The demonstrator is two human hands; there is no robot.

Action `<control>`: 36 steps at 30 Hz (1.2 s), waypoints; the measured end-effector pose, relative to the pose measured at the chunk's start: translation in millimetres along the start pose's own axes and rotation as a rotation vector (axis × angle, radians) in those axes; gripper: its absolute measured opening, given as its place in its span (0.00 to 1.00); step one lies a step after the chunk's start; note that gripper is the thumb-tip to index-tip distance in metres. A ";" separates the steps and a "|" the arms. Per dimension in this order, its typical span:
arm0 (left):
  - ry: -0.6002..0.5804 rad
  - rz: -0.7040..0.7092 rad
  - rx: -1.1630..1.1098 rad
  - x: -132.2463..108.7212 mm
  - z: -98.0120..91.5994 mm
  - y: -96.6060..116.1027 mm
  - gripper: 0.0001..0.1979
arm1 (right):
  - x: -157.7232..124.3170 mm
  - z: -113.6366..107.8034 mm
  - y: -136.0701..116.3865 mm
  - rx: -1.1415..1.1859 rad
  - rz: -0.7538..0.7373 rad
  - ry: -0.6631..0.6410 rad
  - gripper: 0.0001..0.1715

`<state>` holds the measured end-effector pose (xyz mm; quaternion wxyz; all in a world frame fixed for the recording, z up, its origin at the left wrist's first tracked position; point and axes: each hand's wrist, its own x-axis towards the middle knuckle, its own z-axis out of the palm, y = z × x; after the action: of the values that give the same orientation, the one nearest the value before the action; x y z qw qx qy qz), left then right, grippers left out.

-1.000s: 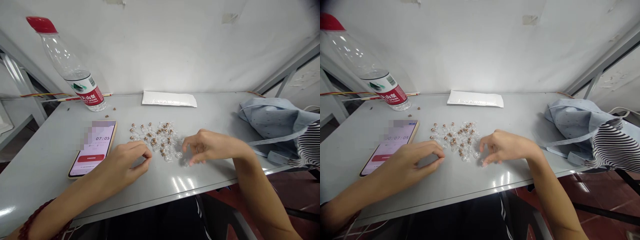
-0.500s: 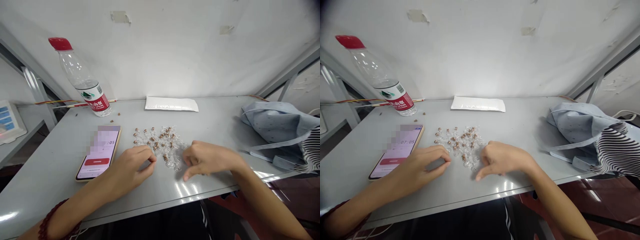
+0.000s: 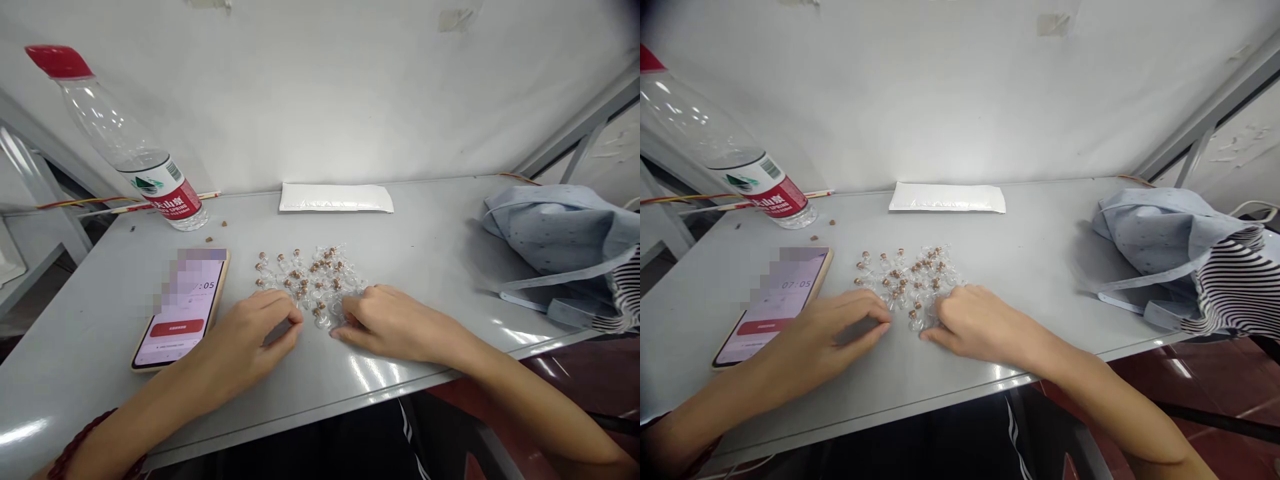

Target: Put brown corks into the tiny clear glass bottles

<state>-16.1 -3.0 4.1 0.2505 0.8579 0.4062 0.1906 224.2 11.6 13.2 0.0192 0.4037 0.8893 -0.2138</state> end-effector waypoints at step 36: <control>0.451 0.125 -0.058 -5.1 7.3 17.1 0.06 | 19.3 20.9 -14.4 0.981 -0.278 0.261 0.12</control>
<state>-5.0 -18.4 7.6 0.1654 0.8094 0.3924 0.4043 197.8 8.7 -4.6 -0.3117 0.2665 0.7249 -0.5535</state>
